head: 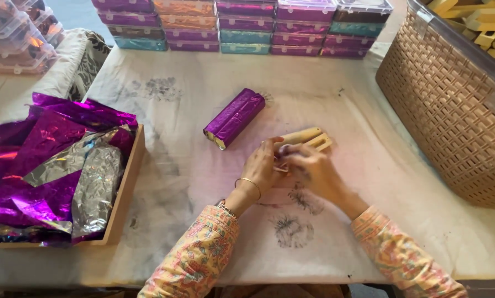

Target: The person wraps a cylindrical candle in purple metallic foil, folding the foil around it and pressing the ends closed, then sets the wrapped candle aside. They take a wooden candle holder from a basket and wipe it with a cloth, then pick up another candle to wrap.

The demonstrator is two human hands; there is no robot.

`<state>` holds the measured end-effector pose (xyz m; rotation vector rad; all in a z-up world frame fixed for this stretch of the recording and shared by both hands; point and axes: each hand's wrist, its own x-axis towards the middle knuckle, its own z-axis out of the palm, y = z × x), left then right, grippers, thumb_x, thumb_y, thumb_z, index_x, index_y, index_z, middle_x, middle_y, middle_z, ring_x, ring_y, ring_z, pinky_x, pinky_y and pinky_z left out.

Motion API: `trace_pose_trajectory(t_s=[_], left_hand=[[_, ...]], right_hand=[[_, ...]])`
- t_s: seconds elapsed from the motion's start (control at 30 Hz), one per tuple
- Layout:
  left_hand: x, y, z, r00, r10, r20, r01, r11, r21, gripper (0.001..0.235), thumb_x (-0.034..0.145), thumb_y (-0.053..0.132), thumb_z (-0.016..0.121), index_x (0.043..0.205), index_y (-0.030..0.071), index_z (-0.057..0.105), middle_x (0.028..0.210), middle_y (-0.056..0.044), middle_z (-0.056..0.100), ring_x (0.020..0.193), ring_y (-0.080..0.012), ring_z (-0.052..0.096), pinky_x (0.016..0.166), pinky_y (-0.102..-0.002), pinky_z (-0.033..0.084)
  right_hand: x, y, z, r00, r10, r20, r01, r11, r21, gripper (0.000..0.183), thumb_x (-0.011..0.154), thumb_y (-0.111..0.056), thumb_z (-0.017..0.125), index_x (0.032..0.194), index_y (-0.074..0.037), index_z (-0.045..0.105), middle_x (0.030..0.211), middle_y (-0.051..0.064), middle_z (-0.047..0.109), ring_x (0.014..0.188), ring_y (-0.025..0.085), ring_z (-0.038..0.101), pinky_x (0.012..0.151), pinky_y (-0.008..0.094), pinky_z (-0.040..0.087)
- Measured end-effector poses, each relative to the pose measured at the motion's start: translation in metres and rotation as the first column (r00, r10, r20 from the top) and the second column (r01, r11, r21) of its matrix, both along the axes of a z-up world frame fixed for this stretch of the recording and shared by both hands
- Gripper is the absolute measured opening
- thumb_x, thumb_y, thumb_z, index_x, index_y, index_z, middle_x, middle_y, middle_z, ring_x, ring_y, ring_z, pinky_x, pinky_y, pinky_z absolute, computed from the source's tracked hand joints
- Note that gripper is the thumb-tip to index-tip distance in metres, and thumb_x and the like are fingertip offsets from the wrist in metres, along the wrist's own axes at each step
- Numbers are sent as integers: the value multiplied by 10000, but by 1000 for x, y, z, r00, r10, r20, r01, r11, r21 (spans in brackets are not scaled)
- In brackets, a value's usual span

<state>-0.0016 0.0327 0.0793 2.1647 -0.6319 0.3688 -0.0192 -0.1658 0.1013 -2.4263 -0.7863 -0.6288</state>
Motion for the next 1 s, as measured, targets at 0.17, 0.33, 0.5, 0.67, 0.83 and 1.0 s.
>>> trace_pose_trajectory(t_s=[0.17, 0.33, 0.5, 0.67, 0.83, 1.0], left_hand=[[-3, 2, 6, 998, -2, -58, 1, 1000, -22, 782, 689, 175, 920, 1336, 101, 487, 1084, -106, 659, 999, -294, 664, 865, -413, 531], [-1, -1, -3, 998, -8, -67, 8, 1000, -1, 767, 691, 121, 887, 1344, 112, 487, 1063, -84, 662, 981, -280, 672, 868, -411, 537], [2, 1, -2, 1000, 4, -1, -4, 1000, -30, 795, 657, 87, 883, 1343, 104, 481, 1140, -119, 641, 1040, -319, 657, 877, -428, 534], [-1, 3, 1, 1000, 0, -27, 0, 1000, 1, 755, 660, 107, 896, 1309, 121, 511, 1175, -144, 616, 1062, -341, 656, 884, -435, 541], [0, 2, 2, 1000, 5, -28, -5, 1000, 1, 721, 680, 115, 889, 1302, 114, 525, 1175, -141, 618, 1054, -341, 663, 884, -432, 544], [1, 4, 3, 1000, -7, 6, 7, 1000, -15, 736, 668, 101, 885, 1310, 100, 525, 1191, -156, 611, 1062, -355, 658, 872, -436, 541]], right_hand=[[16, -29, 8, 982, 153, -112, -142, 985, 100, 296, 771, -10, 793, 1059, -70, 766, 1249, 134, 668, 1096, 278, 702, 915, 369, 581], [14, -37, 4, 999, -35, -20, 36, 999, 35, 244, 834, 8, 744, 1052, -94, 786, 1226, 123, 673, 1078, 293, 704, 918, 380, 582], [-7, 4, 16, 991, 132, -17, -132, 991, 13, 292, 762, -44, 766, 1053, -69, 779, 1221, 136, 668, 1071, 319, 699, 923, 410, 568], [24, -37, 3, 988, 145, -48, -139, 985, 105, 260, 812, -136, 825, 1055, -62, 770, 1204, 137, 701, 1094, 287, 699, 967, 404, 559], [7, -22, 15, 996, -16, -83, 24, 994, 104, 257, 851, -113, 794, 1105, -75, 773, 1179, 124, 736, 1032, 240, 736, 923, 375, 585], [-1, 8, 17, 980, 177, -89, -165, 978, 130, 323, 769, -97, 825, 1080, -45, 754, 1113, 109, 762, 1019, 231, 729, 916, 399, 567]])
